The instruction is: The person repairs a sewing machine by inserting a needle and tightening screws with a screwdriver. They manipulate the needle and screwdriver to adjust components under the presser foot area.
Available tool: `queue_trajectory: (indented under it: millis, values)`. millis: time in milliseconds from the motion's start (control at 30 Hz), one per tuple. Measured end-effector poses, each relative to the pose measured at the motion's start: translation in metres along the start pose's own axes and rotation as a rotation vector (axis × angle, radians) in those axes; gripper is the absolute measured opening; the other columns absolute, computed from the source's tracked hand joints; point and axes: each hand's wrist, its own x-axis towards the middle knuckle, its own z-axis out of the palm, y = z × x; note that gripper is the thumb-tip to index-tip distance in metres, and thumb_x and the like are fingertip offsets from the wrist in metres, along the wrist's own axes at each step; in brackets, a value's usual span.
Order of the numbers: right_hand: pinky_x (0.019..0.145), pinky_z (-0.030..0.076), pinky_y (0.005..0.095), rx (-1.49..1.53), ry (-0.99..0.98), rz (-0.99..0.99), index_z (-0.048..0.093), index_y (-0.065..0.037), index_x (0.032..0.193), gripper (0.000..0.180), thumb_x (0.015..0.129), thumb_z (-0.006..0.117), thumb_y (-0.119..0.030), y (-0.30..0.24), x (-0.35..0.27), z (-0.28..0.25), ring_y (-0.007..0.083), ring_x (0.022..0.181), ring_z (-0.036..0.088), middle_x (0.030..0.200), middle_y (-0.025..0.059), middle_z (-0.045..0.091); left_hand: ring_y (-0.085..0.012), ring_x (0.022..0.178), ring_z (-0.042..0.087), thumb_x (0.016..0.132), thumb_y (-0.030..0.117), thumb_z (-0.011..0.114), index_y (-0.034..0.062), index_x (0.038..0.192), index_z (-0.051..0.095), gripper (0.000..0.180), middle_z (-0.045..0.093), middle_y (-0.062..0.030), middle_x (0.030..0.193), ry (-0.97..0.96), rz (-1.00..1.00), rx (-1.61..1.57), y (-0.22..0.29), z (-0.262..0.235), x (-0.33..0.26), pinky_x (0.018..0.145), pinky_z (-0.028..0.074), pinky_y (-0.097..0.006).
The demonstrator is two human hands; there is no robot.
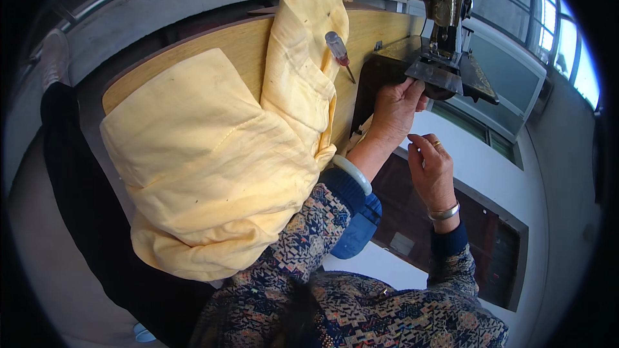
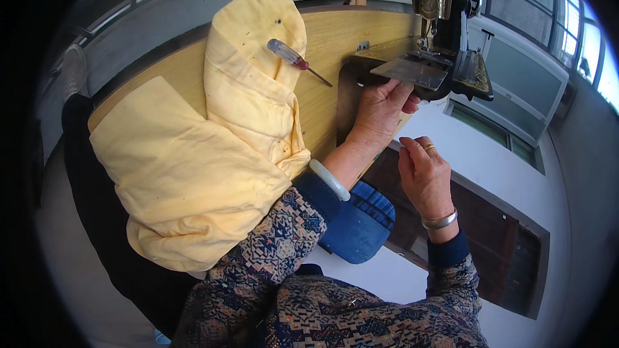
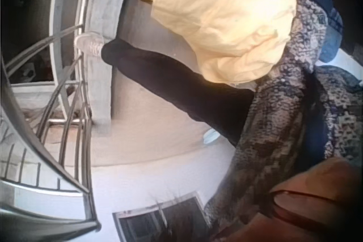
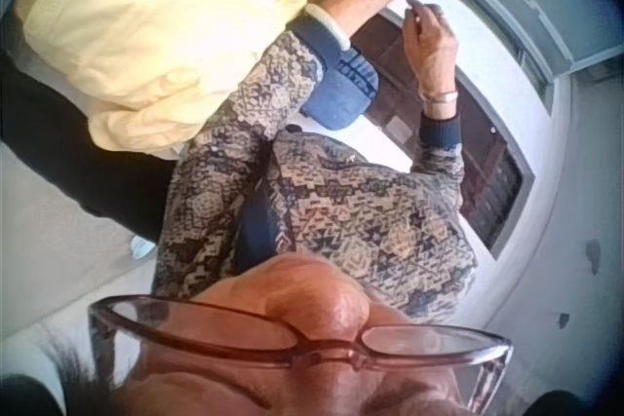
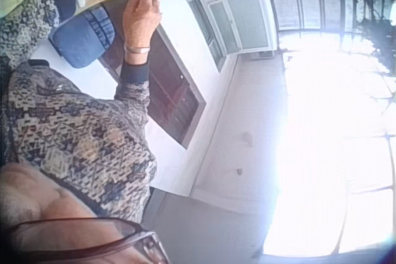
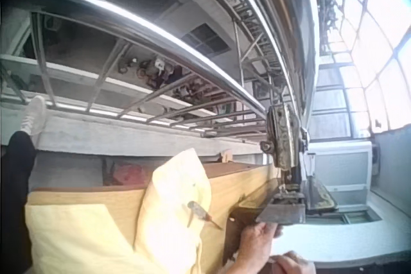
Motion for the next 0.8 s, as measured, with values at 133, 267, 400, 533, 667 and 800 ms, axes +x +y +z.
queue_trajectory:
  millis: [133,267,400,533,667,800]
  values:
    - [0.066,0.052,0.0353,0.213,-0.152,0.206,0.069,0.002,0.098,0.013,0.086,0.065,-0.002,0.023,-0.025,0.028,0.03,0.072,0.065,0.084,0.0153,0.066,-0.0072,0.063,0.059,0.099,0.022,0.059,0.0017,0.097,0.07,0.023,0.065,-0.0014,0.071,0.03,-0.02,0.059,0.001,0.001,0.001,0.063,0.051,-0.023]
    - [0.065,0.053,0.0325,0.36,-0.18,0.258,0.07,0.004,0.099,0.016,0.085,0.066,0.0,0.026,-0.049,0.057,0.0257,0.069,0.065,0.083,0.0148,0.066,-0.0097,0.068,0.063,0.098,0.024,0.062,0.0022,0.095,0.07,0.024,0.069,-0.0048,0.078,0.031,-0.058,0.088,0.006,0.0,-0.003,0.068,0.052,-0.024]
    - [0.064,0.053,0.0305,0.489,-0.093,0.233,0.069,0.006,0.1,0.016,0.085,0.067,-0.001,0.029,-0.068,0.08,0.0237,0.069,0.064,0.081,0.0133,0.065,-0.0113,0.073,0.065,0.098,0.024,0.062,0.003,0.097,0.071,0.023,0.072,-0.0062,0.083,-0.017,-0.065,0.087,0.01,-0.004,-0.003,0.073,0.053,-0.025]
    - [0.066,0.053,0.0273,0.489,-0.051,0.466,0.069,0.004,0.103,0.02,0.084,0.069,-0.002,0.062,-0.076,0.099,0.0221,0.072,0.067,0.087,0.0129,0.068,-0.0126,0.073,0.065,0.099,0.023,0.061,0.0018,0.098,0.07,0.023,0.071,-0.0081,0.086,-0.014,-0.059,0.116,0.009,-0.004,-0.003,0.075,0.053,-0.027]
    - [0.081,0.055,0.033,0.476,-0.02,0.618,0.06,-0.004,0.125,0.043,0.082,0.064,0.0,0.11,-0.061,0.128,0.0295,0.1,0.066,0.122,0.0189,0.062,-0.0129,0.075,0.065,0.099,0.025,0.062,0.0007,0.1,0.07,0.025,0.071,-0.0087,0.087,0.005,-0.082,0.121,0.007,-0.003,-0.003,0.076,0.053,-0.027]
    - [0.092,0.055,0.041,-0.028,-0.149,0.18,0.042,-0.006,0.143,0.07,0.076,0.059,0.005,0.124,-0.048,0.161,0.0369,0.123,0.054,0.151,0.0175,0.04,-0.0127,0.077,0.065,0.097,0.027,0.065,0.0003,0.1,0.069,0.027,0.071,-0.0086,0.088,0.022,-0.132,0.081,0.011,-0.003,-0.004,0.076,0.053,-0.026]
